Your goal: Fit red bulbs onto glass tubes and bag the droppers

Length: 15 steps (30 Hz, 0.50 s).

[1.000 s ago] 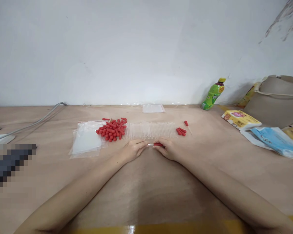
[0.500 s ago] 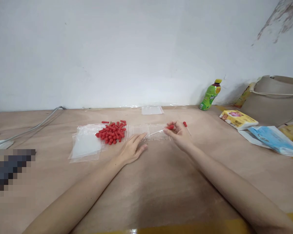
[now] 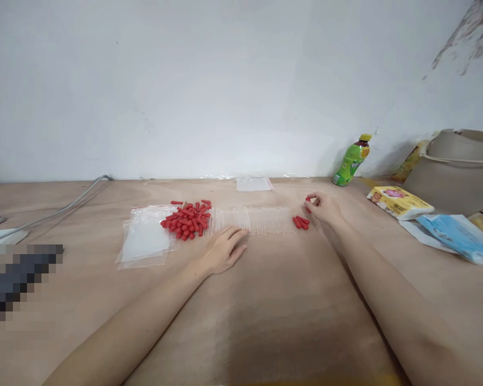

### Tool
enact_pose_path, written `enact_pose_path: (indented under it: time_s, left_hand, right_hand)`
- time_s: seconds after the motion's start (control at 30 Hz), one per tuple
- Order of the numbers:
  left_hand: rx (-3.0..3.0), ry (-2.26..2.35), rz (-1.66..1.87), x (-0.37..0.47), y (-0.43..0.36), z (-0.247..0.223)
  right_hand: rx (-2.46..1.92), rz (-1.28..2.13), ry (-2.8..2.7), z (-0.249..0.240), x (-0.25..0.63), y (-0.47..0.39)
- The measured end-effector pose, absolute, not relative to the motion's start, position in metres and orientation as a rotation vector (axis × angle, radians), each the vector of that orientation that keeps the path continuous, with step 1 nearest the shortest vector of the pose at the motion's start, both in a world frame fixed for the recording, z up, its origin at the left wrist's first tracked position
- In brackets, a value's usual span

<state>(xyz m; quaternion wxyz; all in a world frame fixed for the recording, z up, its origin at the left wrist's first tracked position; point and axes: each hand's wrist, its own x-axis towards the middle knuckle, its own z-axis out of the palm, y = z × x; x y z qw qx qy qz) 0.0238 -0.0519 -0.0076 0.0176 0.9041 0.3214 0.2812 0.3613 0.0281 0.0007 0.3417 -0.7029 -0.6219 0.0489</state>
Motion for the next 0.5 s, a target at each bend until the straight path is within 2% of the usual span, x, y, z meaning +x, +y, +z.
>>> enact_pose_path:
  time_s: [0.5]
  left_hand:
    - [2.781,0.979,0.84,0.024,-0.051,-0.008]
  right_hand:
    - [-1.699,0.233,-1.483,-0.033,0.368,0.037]
